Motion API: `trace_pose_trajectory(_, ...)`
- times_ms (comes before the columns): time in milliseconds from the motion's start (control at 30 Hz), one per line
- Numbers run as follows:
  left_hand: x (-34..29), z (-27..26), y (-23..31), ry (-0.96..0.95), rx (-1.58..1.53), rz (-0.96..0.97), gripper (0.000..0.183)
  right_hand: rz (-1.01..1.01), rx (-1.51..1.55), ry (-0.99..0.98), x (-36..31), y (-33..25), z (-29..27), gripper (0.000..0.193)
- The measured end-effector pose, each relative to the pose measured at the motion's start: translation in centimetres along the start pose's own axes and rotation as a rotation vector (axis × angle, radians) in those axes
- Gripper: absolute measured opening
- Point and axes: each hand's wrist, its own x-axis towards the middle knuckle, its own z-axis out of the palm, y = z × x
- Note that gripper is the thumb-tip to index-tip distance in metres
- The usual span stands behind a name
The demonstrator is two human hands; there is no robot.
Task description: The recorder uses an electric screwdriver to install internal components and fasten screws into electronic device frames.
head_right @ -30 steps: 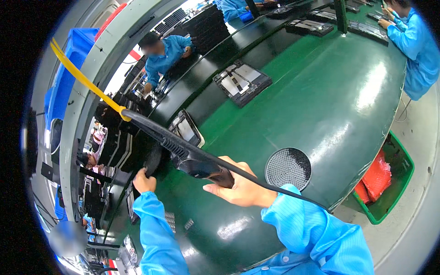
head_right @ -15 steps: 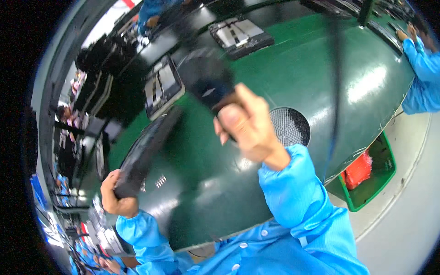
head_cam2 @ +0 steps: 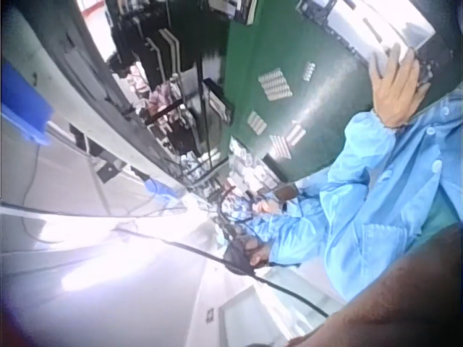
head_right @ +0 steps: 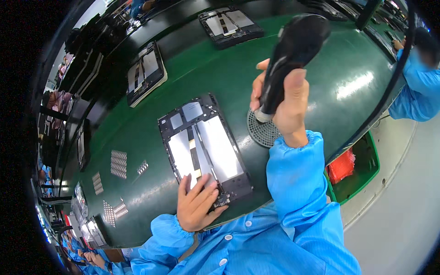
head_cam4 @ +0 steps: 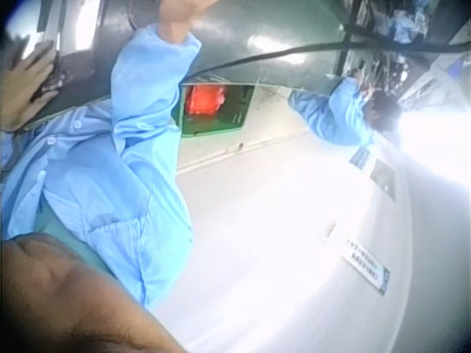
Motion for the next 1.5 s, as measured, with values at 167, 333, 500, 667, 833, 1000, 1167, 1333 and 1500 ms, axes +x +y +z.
trace_pose_trajectory(167, 1.4, 1.7, 0.1, 0.103, -0.183, 0.075, 0.036, -0.005, 0.022, 0.034, -0.3, 0.6, 0.0, 0.079)
trace_pose_trajectory(333, 2.2, 1.0, -0.9, 0.14, -0.298, 0.134, 0.021, -0.007, -0.003, 0.049, 0.0, 0.7, -0.2, 0.078)
trace_pose_trajectory(500, 2.7, 0.5, -0.6, 0.208, -0.346, -0.113, 0.013, 0.0, -0.008, 0.031, 0.2, 0.8, -0.5, 0.078)
trace_pose_trajectory(667, 3.3, -0.4, -1.5, 0.259, -0.311, -0.156, 0.01, 0.003, 0.005, 0.02, 0.0, 0.7, -0.7, 0.075)
trace_pose_trajectory(833, 2.7, -0.6, -1.9, 0.387, -0.251, -0.296, 0.013, -0.008, -0.04, 0.01, 0.2, 0.7, -0.8, 0.075)
trace_pose_trajectory(1000, 1.7, -0.5, -2.7, 0.423, -0.306, -0.498, 0.013, -0.011, -0.058, 0.015, 0.4, 0.6, -0.9, 0.075)
trace_pose_trajectory(1167, 1.2, -0.8, -3.3, 0.439, -0.486, -0.622, 0.012, -0.009, -0.04, 0.016, 0.3, 0.9, -1.1, 0.075)
trace_pose_trajectory(1333, 0.7, -1.0, -3.9, 0.476, -0.667, -0.741, 0.009, 0.0, -0.035, -0.003, 0.3, 1.2, -1.0, 0.074)
trace_pose_trajectory(1500, -0.9, -1.6, -6.1, 0.507, -0.747, -0.789, 0.01, -0.009, -0.006, 0.001, 0.0, 1.8, -0.4, 0.078)
